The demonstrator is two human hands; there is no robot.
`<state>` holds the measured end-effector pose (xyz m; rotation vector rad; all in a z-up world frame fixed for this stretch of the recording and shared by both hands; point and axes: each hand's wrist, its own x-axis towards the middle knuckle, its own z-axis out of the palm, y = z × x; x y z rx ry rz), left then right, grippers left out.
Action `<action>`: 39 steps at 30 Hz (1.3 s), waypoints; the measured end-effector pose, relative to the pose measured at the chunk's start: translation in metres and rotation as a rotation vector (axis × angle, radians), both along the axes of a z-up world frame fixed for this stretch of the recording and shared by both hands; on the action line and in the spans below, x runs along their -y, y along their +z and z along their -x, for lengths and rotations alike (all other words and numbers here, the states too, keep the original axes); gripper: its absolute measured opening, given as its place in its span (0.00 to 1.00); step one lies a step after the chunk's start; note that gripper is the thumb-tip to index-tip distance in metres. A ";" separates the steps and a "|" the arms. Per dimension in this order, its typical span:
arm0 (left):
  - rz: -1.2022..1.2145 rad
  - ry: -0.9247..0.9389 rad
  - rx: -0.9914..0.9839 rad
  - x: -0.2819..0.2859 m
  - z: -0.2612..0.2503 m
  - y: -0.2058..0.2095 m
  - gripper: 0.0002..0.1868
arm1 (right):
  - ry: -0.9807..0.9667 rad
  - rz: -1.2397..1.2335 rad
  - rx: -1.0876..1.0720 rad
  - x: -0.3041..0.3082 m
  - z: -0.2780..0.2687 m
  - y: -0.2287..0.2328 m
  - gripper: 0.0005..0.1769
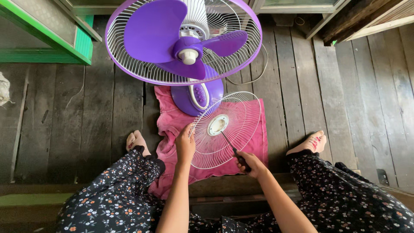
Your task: The person disassembles a purple table fan by first removing the front grille, then unscrewing the central hub nut to detach the fan blades, and finally removing the rear grille. The parts are placed on a pink cloth on the floor.
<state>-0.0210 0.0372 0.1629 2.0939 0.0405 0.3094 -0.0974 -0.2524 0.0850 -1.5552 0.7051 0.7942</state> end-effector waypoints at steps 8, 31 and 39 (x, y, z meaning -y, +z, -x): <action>-0.059 -0.017 -0.030 -0.003 -0.003 -0.003 0.16 | 0.587 1.054 0.669 -0.008 0.019 -0.011 0.18; -0.038 -0.009 0.009 -0.007 0.001 -0.007 0.17 | -0.328 -0.375 -0.091 0.023 0.016 -0.042 0.21; -0.095 -0.017 0.020 -0.007 0.002 -0.004 0.17 | 0.311 0.872 0.971 -0.001 0.030 -0.028 0.22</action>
